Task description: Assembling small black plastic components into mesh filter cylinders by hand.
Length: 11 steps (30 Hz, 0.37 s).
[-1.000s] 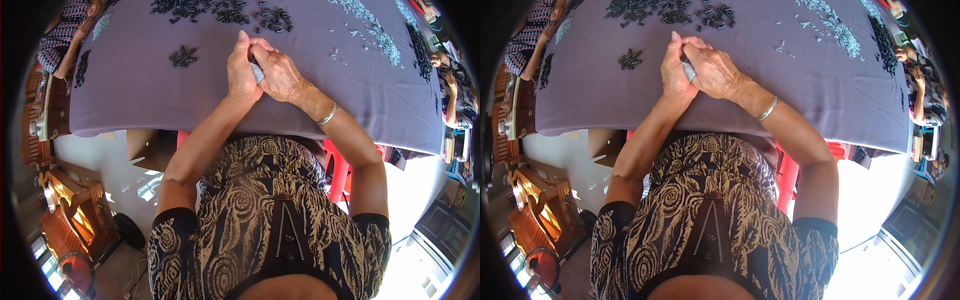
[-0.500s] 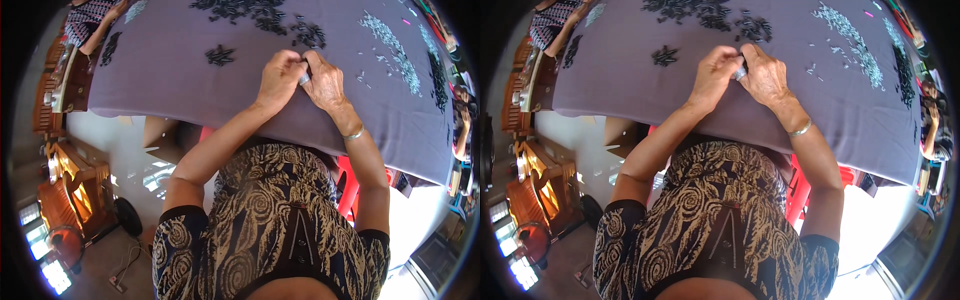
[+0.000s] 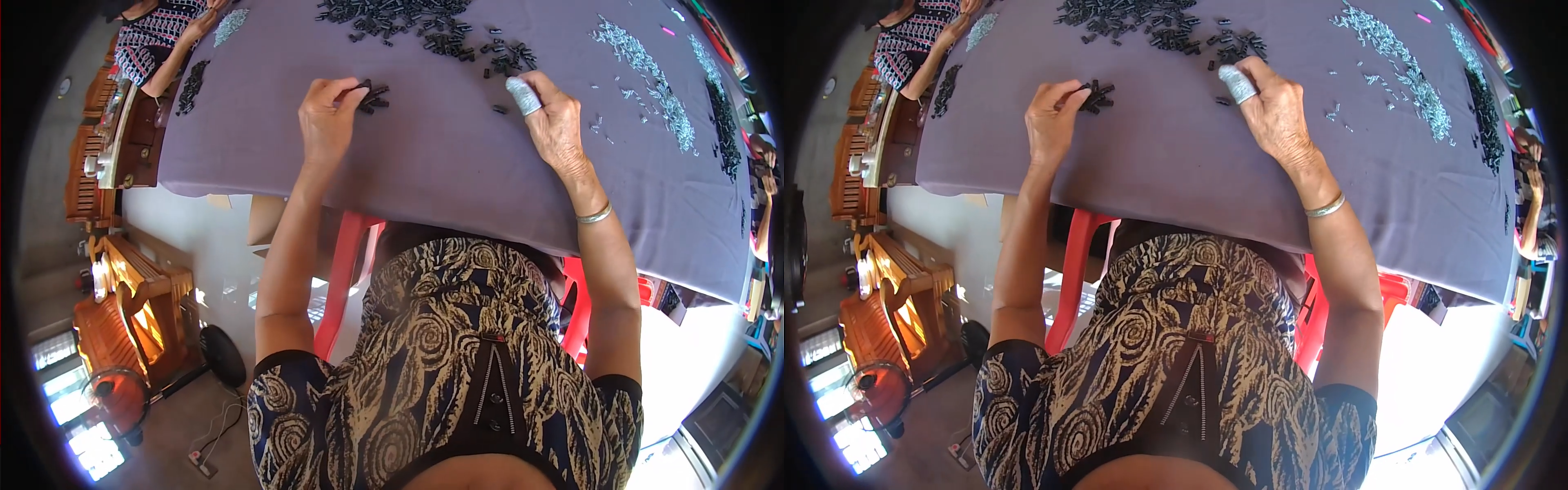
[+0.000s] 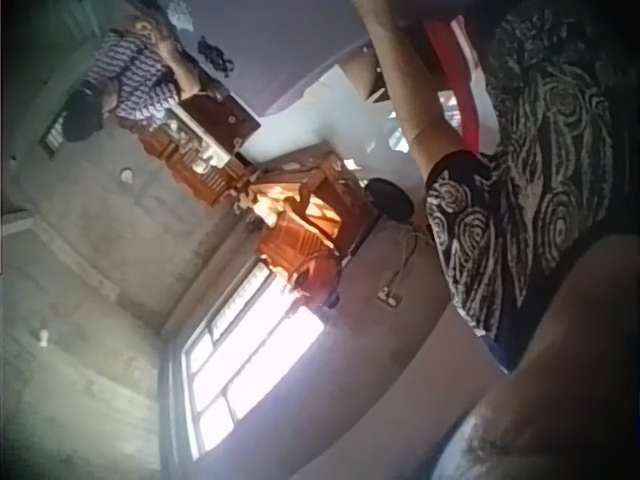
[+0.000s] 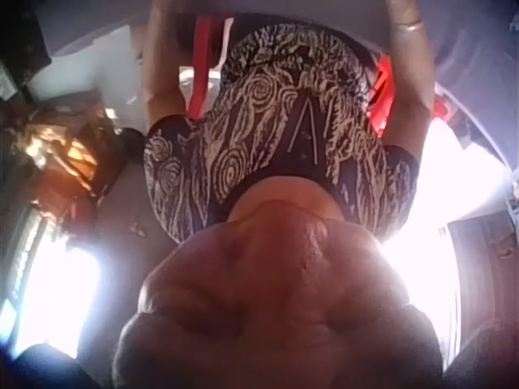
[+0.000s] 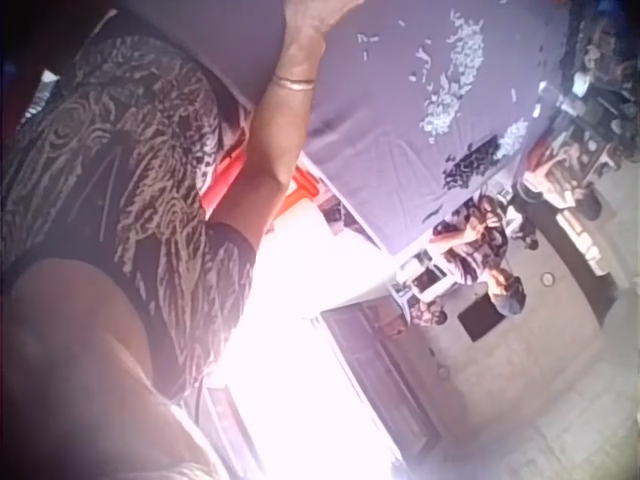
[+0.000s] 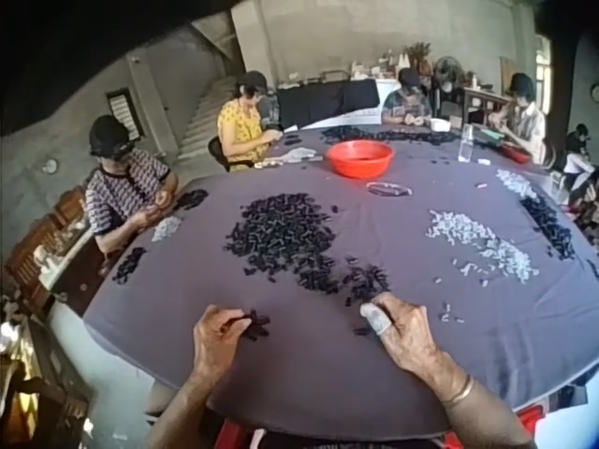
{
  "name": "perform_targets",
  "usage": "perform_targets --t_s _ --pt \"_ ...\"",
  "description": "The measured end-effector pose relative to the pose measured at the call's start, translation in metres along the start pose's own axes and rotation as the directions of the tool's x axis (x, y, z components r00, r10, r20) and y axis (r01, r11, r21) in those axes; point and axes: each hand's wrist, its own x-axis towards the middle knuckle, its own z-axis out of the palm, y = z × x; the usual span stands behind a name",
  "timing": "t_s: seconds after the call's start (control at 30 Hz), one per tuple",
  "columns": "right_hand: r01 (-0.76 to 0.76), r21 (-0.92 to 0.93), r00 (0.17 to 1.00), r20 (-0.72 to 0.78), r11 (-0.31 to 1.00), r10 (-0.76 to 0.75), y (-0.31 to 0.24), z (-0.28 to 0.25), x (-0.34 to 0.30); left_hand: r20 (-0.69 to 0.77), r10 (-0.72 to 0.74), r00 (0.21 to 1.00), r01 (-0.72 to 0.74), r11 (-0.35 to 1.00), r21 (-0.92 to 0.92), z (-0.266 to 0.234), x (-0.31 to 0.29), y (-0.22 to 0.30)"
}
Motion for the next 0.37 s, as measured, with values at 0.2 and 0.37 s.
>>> perform_targets --t_s 0.2,0.37 --pt "-0.082 0.15 0.985 -0.136 0.985 0.102 0.021 -0.014 0.002 0.026 0.058 0.998 -0.061 0.991 0.122 -0.001 0.006 -0.017" --pt "-0.401 0.582 0.912 0.179 0.708 0.369 0.057 -0.045 0.017 -0.052 0.074 0.996 -0.07 0.995 0.074 0.007 0.007 0.007"
